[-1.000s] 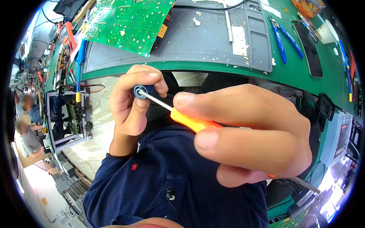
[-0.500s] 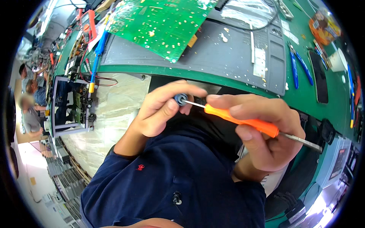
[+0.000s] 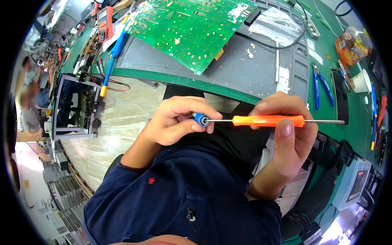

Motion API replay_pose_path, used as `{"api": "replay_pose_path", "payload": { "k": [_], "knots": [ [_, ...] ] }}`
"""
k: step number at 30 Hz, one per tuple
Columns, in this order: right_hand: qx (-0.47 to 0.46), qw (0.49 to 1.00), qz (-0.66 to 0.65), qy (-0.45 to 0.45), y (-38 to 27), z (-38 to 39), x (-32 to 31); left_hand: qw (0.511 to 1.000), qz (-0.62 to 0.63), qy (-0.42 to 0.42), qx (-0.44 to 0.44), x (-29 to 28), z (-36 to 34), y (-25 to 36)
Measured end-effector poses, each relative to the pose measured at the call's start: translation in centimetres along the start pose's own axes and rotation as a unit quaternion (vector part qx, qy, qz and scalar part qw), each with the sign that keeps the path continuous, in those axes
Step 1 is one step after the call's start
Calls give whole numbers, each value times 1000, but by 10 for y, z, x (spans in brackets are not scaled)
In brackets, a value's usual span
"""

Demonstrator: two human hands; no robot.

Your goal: The person holds a small blue cylindrical component and uses a screwdriver to pry and manipulate parts within its opening.

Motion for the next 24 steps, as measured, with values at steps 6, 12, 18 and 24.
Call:
{"api": "replay_pose_path", "payload": {
  "k": [6,12,18,24],
  "knots": [
    [29,998,35,50,0,3,-2,996,-86,6,26,6,-4,3],
    [36,998,20,51,0,1,0,987,-153,19,51,6,-7,2],
    [50,995,32,84,-2,2,5,982,-184,28,42,5,-8,6],
    [51,996,25,76,5,-1,4,971,-231,28,55,4,-11,7]
  ]
}}
Point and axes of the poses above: each hand's wrist, its own z-axis away from the middle knuckle, its own x-axis out of the palm, y = z × x, the point moved 5 cm from there along -z, towards the middle knuckle, and after that the axes turned 3 degrees about z, right-handed, at the moved point
